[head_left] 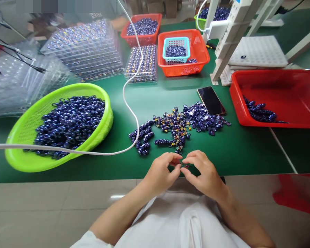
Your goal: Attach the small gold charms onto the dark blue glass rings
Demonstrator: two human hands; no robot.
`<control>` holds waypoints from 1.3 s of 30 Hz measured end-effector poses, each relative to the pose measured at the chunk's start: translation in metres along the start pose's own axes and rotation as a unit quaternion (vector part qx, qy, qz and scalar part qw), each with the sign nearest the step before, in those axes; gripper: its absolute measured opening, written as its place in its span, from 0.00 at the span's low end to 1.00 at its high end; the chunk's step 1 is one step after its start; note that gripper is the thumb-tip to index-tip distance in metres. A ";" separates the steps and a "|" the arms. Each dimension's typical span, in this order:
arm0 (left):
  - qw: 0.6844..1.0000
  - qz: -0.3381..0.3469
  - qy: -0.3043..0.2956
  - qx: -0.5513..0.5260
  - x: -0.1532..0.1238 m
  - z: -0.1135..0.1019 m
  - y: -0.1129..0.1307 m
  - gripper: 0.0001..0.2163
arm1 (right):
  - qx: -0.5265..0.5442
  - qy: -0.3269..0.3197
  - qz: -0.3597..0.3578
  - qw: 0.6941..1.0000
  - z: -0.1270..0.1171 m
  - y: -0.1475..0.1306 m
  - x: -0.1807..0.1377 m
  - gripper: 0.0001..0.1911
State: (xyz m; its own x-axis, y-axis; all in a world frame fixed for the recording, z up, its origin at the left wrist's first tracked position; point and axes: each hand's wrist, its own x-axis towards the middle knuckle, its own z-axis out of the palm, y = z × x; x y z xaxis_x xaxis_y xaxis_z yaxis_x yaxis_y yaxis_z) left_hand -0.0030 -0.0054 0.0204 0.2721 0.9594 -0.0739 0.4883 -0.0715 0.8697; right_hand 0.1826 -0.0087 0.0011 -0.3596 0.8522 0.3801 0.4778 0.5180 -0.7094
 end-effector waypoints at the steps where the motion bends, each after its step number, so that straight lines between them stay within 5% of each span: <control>1: 1.000 0.011 -0.001 0.005 -0.001 -0.001 0.001 0.08 | 0.004 -0.006 -0.002 1.000 0.000 0.000 0.000 0.08; 9: 0.995 0.070 -0.050 0.043 -0.010 -0.015 -0.002 0.07 | -0.003 -0.038 -0.021 0.999 0.004 0.004 0.000 0.08; 16: 0.944 0.117 0.154 0.267 0.015 -0.045 -0.032 0.11 | 0.019 -0.025 0.006 1.000 0.002 0.004 0.001 0.07; 27: 0.934 0.075 0.131 0.323 0.035 -0.054 -0.051 0.07 | 0.023 -0.006 0.023 0.999 0.007 0.004 0.000 0.08; 31: 0.961 0.060 0.155 0.222 0.027 -0.055 -0.037 0.07 | 0.060 0.006 0.050 0.997 0.005 0.003 0.001 0.07; 34: 0.995 0.006 0.098 0.013 0.020 -0.049 -0.021 0.06 | 0.106 0.014 0.085 0.991 0.004 -0.001 0.003 0.05; 39: 0.943 -0.107 -0.010 -0.314 0.017 -0.027 -0.005 0.10 | 0.150 0.014 0.068 0.986 0.009 -0.010 0.008 0.06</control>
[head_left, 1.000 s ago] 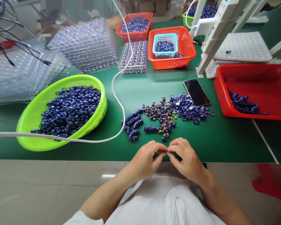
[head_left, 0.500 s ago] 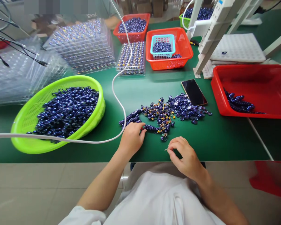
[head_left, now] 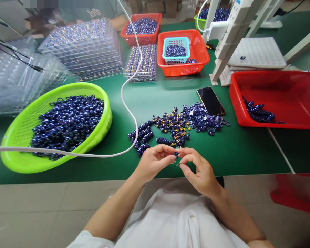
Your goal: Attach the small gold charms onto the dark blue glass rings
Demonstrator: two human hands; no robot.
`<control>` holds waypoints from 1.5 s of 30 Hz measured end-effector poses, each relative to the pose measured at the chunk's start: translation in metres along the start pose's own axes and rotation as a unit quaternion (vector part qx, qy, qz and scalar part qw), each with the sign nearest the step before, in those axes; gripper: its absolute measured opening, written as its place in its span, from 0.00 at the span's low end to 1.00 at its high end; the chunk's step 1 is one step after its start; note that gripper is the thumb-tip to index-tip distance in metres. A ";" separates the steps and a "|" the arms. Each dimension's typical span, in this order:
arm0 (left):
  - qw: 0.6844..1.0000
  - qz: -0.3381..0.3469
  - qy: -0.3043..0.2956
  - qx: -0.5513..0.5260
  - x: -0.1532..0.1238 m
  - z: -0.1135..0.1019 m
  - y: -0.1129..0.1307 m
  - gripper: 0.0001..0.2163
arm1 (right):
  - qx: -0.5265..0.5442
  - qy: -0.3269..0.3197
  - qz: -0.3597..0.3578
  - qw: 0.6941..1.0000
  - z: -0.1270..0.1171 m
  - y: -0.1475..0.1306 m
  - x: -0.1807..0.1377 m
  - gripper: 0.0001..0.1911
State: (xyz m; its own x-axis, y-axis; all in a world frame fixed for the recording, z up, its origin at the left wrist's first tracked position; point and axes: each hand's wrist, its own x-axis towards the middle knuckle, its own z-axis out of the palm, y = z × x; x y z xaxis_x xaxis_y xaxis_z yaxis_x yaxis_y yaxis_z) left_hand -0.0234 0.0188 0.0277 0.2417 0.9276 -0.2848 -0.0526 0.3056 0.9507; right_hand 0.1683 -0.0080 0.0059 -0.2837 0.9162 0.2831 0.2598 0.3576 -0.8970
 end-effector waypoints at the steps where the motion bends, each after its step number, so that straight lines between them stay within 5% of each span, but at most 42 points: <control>1: 1.000 -0.001 0.003 -0.030 0.001 0.004 -0.002 0.10 | -0.002 0.005 -0.008 1.000 0.001 0.000 0.000 0.06; 8: 0.996 0.044 0.065 -0.047 0.007 0.017 -0.014 0.12 | -0.059 0.038 -0.070 0.995 0.004 0.004 -0.008 0.11; 14: 0.998 0.030 0.021 -0.042 0.006 0.016 -0.014 0.11 | -0.065 0.041 -0.107 0.991 0.004 0.004 -0.008 0.15; 23: 0.997 0.077 0.015 -0.024 0.001 0.017 -0.021 0.09 | 0.038 0.062 0.064 0.995 -0.009 0.000 -0.001 0.04; 30: 0.972 0.206 -0.015 0.109 0.000 0.015 -0.024 0.09 | 0.069 0.027 0.125 0.989 -0.006 -0.005 0.008 0.06; 45: 0.945 0.272 -0.017 0.179 -0.001 0.016 -0.020 0.10 | 0.103 0.034 0.200 0.974 -0.005 -0.001 0.004 0.05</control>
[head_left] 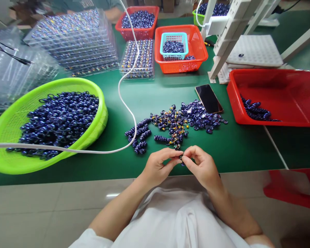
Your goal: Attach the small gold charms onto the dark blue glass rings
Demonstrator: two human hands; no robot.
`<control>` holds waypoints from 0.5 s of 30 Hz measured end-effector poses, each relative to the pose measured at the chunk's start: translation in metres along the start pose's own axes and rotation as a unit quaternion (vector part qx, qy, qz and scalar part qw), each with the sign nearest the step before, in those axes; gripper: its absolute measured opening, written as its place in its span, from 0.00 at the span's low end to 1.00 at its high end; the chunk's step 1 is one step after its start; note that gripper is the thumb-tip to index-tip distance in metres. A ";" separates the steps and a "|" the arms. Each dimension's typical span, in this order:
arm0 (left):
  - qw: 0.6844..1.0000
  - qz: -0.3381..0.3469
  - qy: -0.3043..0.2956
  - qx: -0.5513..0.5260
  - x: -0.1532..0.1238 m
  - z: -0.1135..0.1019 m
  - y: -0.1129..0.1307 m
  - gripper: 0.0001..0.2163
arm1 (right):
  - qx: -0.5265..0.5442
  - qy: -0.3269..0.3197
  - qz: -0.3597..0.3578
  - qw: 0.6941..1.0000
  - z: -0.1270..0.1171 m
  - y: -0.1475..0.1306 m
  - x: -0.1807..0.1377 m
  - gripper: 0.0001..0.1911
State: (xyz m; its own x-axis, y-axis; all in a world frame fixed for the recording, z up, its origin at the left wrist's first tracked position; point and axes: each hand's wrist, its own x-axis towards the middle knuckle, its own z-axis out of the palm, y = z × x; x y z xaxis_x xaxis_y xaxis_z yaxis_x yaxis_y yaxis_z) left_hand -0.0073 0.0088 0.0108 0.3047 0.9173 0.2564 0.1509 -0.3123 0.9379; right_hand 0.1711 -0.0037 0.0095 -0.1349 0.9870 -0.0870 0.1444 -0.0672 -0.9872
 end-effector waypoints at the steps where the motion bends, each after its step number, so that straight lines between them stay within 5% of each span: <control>1: 1.000 0.004 0.001 0.002 -0.001 0.001 0.000 0.10 | -0.001 -0.004 0.004 1.000 0.000 -0.001 0.000 0.05; 8: 1.000 -0.020 0.009 -0.021 -0.004 0.005 0.005 0.12 | 0.004 -0.039 0.034 0.999 -0.003 -0.002 0.006 0.08; 11: 0.989 -0.119 0.031 -0.083 -0.002 0.007 0.009 0.10 | -0.016 -0.031 0.007 0.999 -0.002 -0.001 0.008 0.07; 15: 0.931 -0.287 0.081 -0.212 0.001 0.009 0.011 0.09 | 0.001 -0.030 -0.016 0.999 -0.002 0.004 0.007 0.05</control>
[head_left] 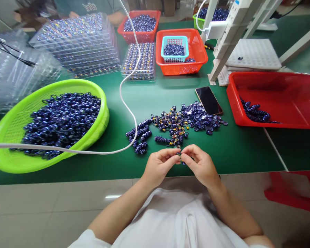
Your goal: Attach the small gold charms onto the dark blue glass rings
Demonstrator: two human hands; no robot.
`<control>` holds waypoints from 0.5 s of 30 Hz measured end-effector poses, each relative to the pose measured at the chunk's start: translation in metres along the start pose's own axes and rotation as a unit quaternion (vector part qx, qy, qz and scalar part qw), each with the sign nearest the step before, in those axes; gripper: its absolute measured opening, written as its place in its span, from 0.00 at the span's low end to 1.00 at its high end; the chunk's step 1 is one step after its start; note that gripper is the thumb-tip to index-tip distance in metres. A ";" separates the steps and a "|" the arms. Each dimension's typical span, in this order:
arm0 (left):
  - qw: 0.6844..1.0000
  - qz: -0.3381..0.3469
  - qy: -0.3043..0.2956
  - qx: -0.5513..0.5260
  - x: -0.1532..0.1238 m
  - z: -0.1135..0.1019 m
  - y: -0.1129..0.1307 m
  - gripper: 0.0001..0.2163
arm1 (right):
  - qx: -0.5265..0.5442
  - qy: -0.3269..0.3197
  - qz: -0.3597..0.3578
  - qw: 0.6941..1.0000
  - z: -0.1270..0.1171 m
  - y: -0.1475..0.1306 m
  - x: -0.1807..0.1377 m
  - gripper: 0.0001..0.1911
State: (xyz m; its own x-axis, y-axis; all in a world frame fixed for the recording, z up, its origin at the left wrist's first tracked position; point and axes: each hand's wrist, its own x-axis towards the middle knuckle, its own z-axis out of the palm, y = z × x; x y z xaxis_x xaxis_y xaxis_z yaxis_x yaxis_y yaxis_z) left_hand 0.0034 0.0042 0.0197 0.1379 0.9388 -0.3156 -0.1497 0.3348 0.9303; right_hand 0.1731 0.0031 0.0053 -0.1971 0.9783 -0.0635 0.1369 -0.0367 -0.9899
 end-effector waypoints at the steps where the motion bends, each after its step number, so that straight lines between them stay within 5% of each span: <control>1: 0.999 -0.025 0.008 -0.027 0.001 0.001 0.000 0.10 | 0.004 0.002 -0.003 1.000 -0.001 0.002 -0.001 0.06; 9: 0.997 -0.037 0.034 -0.057 0.009 -0.001 -0.004 0.09 | -0.055 0.041 -0.037 0.997 -0.012 0.016 -0.013 0.05; 15: 0.999 -0.024 0.025 -0.037 0.011 0.000 -0.005 0.06 | -0.109 0.029 -0.127 0.985 -0.013 0.009 -0.013 0.05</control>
State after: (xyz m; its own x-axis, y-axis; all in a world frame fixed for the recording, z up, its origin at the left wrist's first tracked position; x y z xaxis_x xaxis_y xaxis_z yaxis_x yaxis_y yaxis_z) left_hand 0.0061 0.0127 0.0116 0.0984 0.9236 -0.3704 -0.2165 0.3832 0.8979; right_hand 0.1895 -0.0069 -0.0007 -0.1978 0.9604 0.1962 0.2970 0.2495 -0.9217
